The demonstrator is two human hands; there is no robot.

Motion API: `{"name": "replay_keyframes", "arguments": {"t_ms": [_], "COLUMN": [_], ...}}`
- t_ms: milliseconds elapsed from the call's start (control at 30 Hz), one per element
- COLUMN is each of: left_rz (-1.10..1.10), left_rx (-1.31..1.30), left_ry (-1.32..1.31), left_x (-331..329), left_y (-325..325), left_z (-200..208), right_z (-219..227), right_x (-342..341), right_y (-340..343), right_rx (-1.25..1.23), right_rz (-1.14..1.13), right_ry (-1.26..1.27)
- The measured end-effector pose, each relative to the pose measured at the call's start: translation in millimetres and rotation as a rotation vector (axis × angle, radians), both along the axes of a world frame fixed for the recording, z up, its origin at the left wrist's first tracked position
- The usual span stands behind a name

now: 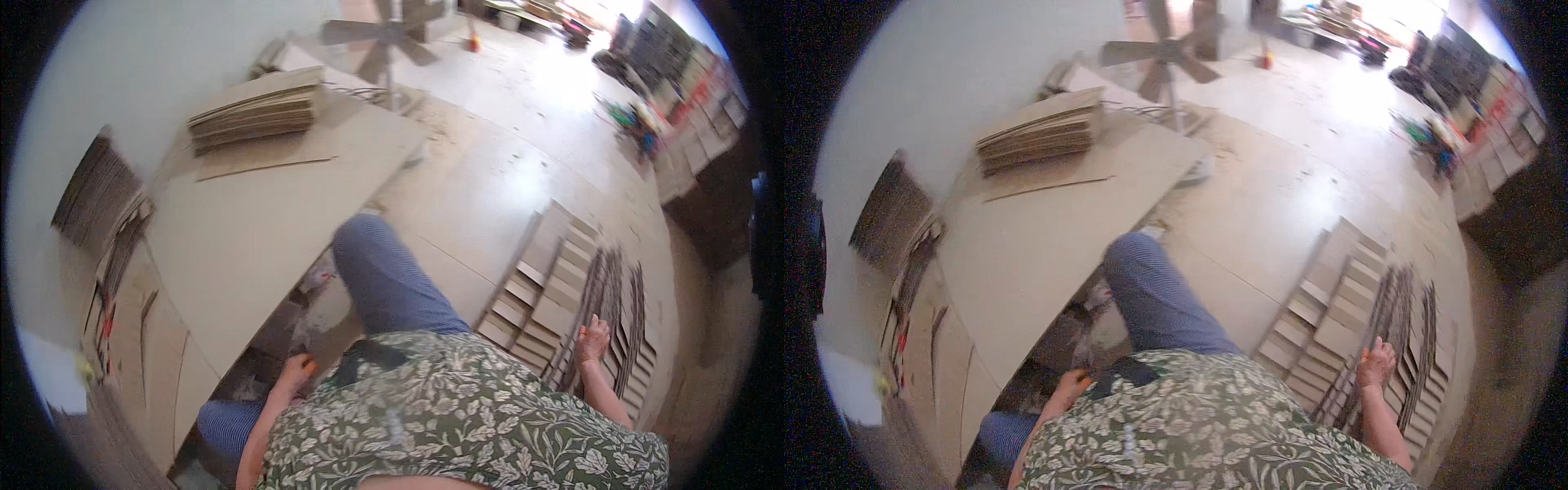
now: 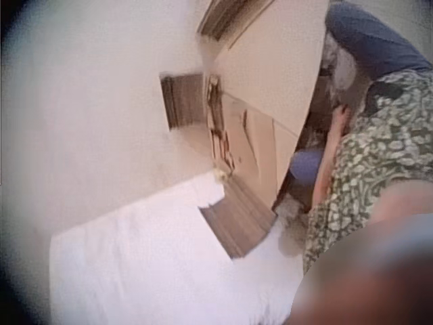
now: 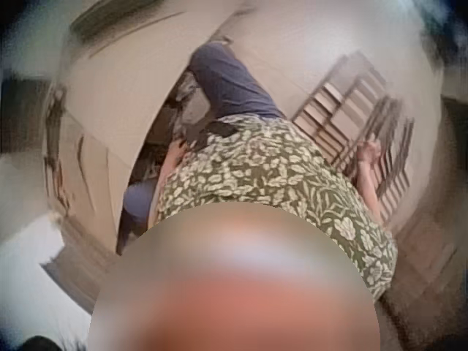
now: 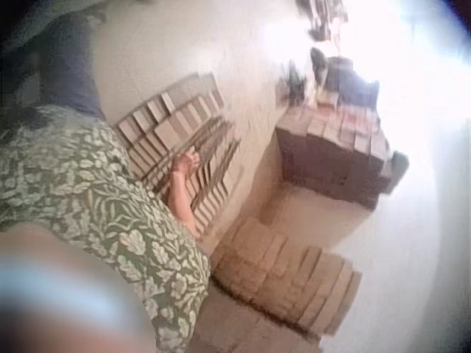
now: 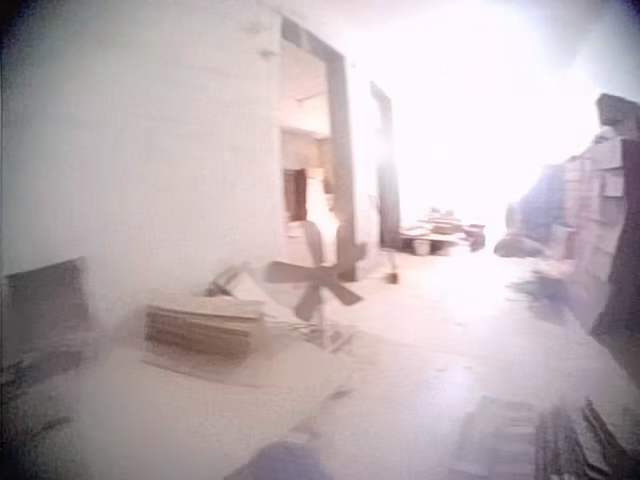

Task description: The person sits on the floor and repeatedly folds pre-scored cardboard sheets into grid-like dividers, then stacks the finished pieces. The person handles multiple cardboard sheets one at a time, folding along scored lines and placing completed units into a growing stack.

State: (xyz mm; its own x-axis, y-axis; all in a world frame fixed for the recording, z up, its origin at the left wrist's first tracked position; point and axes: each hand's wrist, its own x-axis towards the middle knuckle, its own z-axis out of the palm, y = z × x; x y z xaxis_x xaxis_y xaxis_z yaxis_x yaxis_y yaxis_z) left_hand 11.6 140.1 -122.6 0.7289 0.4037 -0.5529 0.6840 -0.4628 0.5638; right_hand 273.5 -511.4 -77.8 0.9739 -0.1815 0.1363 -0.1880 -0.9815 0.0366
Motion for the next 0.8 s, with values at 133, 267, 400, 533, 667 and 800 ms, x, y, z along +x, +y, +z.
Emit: {"name": "replay_keyframes", "arguments": {"t_ms": [133,267,400,533,667,800], "left_rz": [0.076,0.1,0.163,0.102,0.308,0.336], "left_rx": [-0.002,-0.018,-0.107,-0.009,-0.183,-0.078], "left_ry": [-0.172,-0.216,-0.294,-0.456,-0.549,-0.553], "left_x": [-13,-4,-4,-6,11,38], "left_y": [-12,-45,-38,-25,-4,64], "left_z": [10,56,77,88,125,135], "right_z": [5,52,79,102,102,117], "right_x": [74,134,172,205,255,271], "right_y": [127,292,444,563,644,709], "right_rx": [0.392,0.83,1.084,1.188,1.311,1.514], "right_rz": [0.529,0.819,0.943,0.945,0.796,0.703], "right_ry": [-0.16,-0.146,0.014,0.23,0.31,0.448]}}
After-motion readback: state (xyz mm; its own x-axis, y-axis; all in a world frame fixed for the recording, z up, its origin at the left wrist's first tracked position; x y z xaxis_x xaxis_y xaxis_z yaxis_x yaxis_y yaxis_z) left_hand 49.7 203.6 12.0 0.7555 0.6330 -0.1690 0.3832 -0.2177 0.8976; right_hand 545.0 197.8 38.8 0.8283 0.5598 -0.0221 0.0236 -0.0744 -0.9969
